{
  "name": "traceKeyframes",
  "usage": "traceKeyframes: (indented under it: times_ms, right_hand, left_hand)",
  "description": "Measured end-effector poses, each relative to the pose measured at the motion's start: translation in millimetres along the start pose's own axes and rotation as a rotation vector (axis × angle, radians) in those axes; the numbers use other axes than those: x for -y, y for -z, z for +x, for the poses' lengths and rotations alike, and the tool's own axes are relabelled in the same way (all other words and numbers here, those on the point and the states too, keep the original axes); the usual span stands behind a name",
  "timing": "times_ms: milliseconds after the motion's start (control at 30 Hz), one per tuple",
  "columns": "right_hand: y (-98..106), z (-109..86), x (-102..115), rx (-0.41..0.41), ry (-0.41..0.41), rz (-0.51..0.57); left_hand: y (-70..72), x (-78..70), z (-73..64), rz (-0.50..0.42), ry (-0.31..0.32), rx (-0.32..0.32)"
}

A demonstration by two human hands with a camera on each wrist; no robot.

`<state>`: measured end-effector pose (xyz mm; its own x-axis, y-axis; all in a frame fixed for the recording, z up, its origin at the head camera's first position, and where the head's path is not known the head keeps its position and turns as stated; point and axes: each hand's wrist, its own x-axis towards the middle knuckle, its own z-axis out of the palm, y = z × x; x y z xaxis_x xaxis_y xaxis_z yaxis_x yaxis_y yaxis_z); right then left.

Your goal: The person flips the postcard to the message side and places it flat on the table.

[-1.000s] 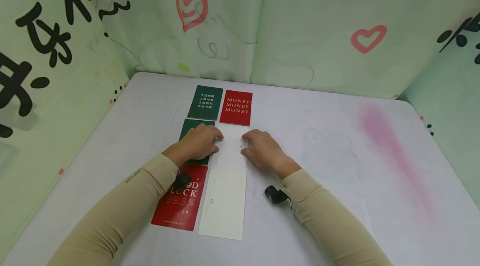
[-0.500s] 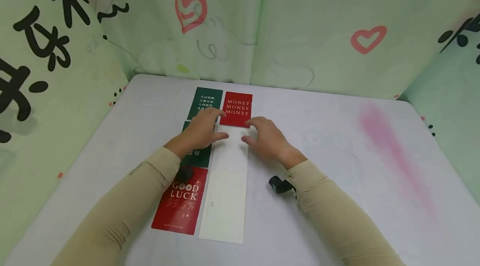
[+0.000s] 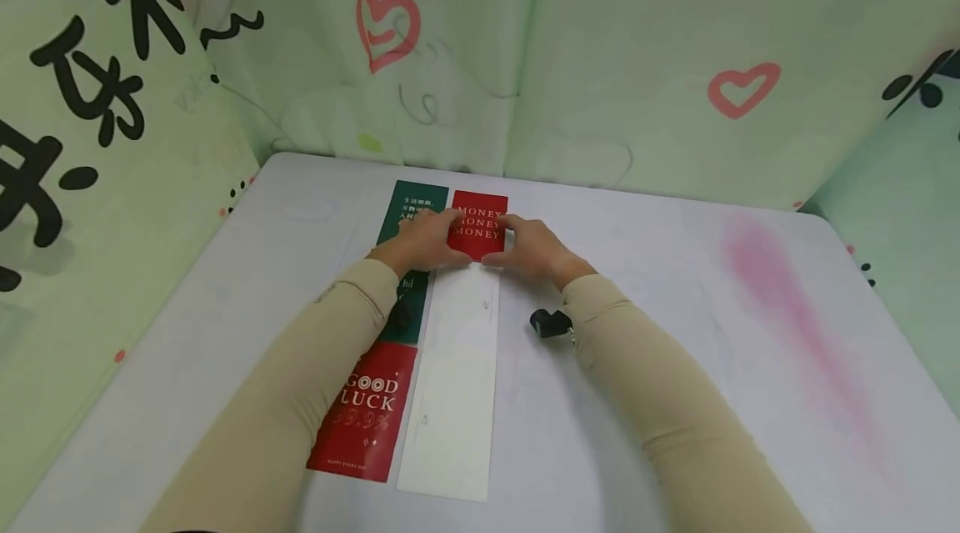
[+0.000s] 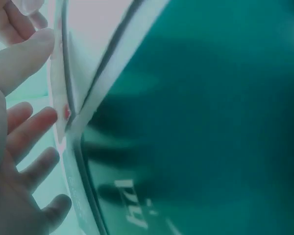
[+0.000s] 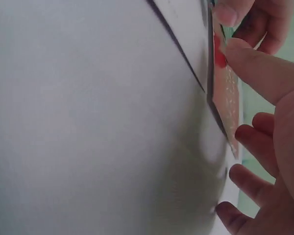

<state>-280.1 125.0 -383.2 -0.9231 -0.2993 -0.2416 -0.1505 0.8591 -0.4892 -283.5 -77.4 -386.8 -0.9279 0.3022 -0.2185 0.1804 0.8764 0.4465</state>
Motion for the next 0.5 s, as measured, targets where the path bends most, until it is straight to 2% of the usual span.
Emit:
traceKeyframes:
  times_ms: [133,300,500]
  right_hand:
    - [-6.6,4.1,-1.7,-0.004,0.003,-0.073]
    - [-9.5,6.2,-2.2,-0.043,0.057,-0.203]
    - [-8.8,7.5,-1.2,-0.018,0.085,-0.271]
  left_hand:
    - [-3.2,0.3,2.3,0.023,0.000,0.003]
    - [-1.5,0.3,7.0,0.049,0.000,0.011]
    - [0.2,1.3,10.5,0.070,0.012,0.036]
